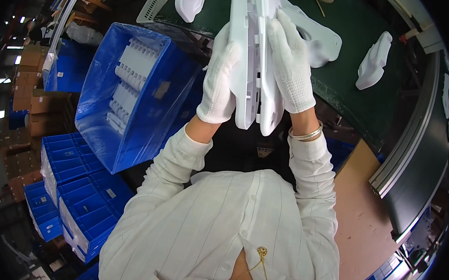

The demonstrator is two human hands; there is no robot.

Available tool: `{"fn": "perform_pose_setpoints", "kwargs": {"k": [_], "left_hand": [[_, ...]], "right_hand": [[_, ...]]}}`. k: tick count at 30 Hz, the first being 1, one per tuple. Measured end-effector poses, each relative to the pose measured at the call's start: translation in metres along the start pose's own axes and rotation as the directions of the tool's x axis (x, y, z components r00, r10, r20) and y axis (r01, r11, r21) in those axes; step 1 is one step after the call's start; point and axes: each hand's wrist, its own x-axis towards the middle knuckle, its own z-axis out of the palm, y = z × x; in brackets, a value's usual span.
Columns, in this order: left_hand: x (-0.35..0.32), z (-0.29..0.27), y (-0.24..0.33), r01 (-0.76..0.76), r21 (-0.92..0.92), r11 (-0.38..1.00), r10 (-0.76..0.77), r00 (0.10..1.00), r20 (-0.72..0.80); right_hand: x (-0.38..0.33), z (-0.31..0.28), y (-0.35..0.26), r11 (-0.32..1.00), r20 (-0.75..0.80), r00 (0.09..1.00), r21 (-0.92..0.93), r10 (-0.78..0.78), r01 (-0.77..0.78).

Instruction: The recorder takes plastic parts from a storage bin, inspects them, and cleans them using a white cloth at a manual assembly station.

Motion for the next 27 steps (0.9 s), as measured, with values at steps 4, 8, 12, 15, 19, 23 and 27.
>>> {"fn": "perform_pose_setpoints", "kwargs": {"k": [4, 8, 12, 15, 19, 23, 27], "left_hand": [[-0.001, 0.005, -0.001, -0.031, 0.002, 1.0, 0.031, 1.0, 0.003], [0.001, 0.004, -0.003, -0.005, 0.008, 1.0, 0.005, 1.0, 0.01], [0.0, -0.002, -0.005, -0.037, 0.035, 0.999, 0.036, 0.999, 0.018], [-0.001, 0.003, -0.002, -0.019, 0.02, 1.0, 0.019, 1.0, 0.0], [-0.004, 0.008, -0.001, 0.012, 0.004, 1.0, -0.012, 0.999, -0.037], [-0.005, 0.004, -0.001, 0.005, 0.032, 0.999, -0.003, 0.999, -0.053], [-0.002, 0.002, -0.001, 0.032, -0.009, 0.999, -0.032, 0.999, -0.03]], "right_hand": [[-0.003, 0.002, 0.002, 0.999, 0.037, 0.998, 0.004, 0.05, -0.051], [-0.001, 0.009, 0.023, 0.987, -0.036, 0.994, -0.127, -0.099, 0.094], [-0.011, 0.01, 0.001, 0.995, 0.006, 0.999, -0.089, 0.039, -0.039], [-0.015, 0.009, 0.001, 0.976, 0.048, 0.999, -0.216, 0.006, 0.004], [-0.007, 0.006, 0.041, 0.811, 0.15, 0.918, -0.431, -0.367, 0.395], [-0.01, 0.017, 0.017, 0.98, 0.053, 0.999, -0.2, 0.012, -0.001], [-0.009, 0.012, 0.025, 0.941, 0.068, 0.969, -0.23, -0.238, 0.248]]}}
